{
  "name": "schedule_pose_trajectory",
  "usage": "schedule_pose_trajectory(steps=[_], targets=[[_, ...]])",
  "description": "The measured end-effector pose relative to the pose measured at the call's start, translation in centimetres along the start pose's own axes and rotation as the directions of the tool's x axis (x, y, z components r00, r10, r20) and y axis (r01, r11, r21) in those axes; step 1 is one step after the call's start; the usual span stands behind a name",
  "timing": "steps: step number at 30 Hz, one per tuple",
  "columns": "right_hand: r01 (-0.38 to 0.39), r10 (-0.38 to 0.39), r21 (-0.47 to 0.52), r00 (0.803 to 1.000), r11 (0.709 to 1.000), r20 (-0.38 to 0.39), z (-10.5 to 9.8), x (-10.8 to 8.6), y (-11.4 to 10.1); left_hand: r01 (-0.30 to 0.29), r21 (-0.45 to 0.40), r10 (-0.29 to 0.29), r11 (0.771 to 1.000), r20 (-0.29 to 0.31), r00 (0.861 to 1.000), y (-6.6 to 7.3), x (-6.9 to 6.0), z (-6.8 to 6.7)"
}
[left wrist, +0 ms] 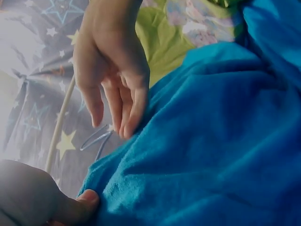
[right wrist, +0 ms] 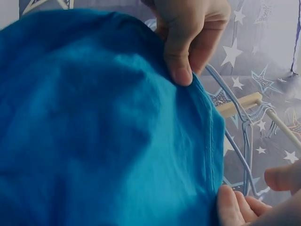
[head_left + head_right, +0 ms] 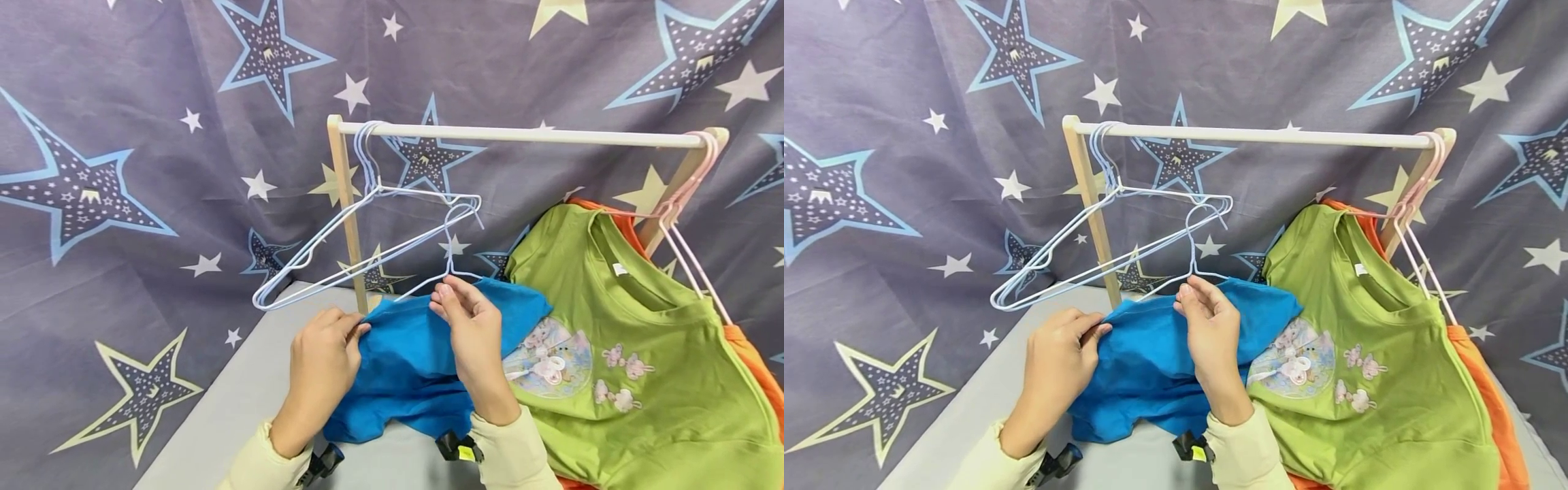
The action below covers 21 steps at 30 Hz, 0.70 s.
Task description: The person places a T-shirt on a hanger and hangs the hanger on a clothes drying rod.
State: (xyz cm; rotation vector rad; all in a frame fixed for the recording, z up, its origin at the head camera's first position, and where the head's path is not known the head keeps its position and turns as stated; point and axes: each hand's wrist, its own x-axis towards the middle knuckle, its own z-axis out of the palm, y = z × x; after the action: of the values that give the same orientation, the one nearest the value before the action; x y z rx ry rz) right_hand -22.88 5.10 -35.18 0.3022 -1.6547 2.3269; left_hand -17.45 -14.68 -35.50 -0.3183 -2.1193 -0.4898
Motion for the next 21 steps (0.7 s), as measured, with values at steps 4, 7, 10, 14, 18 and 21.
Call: schedule_pose_trajectory(steps=[4, 7, 10, 14, 18, 21], targets=[[-0.016, 0.022, 0.122, 0.999, 0.992, -0.047, 0.4, 0.0, 0.2, 0.010, 0.003, -0.010, 1.000, 0.019, 1.000, 0.8, -0.4, -0.1], [-0.010, 0.032, 0.208, 0.994, 0.978, -0.102, 0.5, -0.1, 0.0, 0.010, -0.002, -0.009, 1.000, 0.031, 0.999, 1.4, -0.6, -0.1], [-0.022, 0.063, 0.281, 0.988, 0.960, -0.138, 0.5, -0.2, -0.3, 0.012, -0.021, -0.011, 1.000, 0.057, 0.998, 2.2, -0.9, -0.2], [-0.061, 0.111, 0.308, 0.983, 0.949, -0.147, 0.5, -0.2, -0.7, 0.029, -0.059, -0.022, 0.998, 0.116, 0.993, 2.8, -1.1, -0.5], [-0.072, 0.117, 0.302, 0.984, 0.951, -0.132, 0.4, -0.3, -0.8, 0.043, -0.075, -0.030, 0.996, 0.166, 0.986, 3.0, -1.2, -0.8], [-0.060, 0.100, 0.291, 0.987, 0.955, -0.126, 0.3, -0.3, -0.7, 0.053, -0.087, -0.034, 0.995, 0.209, 0.977, 3.1, -1.1, -1.1]])
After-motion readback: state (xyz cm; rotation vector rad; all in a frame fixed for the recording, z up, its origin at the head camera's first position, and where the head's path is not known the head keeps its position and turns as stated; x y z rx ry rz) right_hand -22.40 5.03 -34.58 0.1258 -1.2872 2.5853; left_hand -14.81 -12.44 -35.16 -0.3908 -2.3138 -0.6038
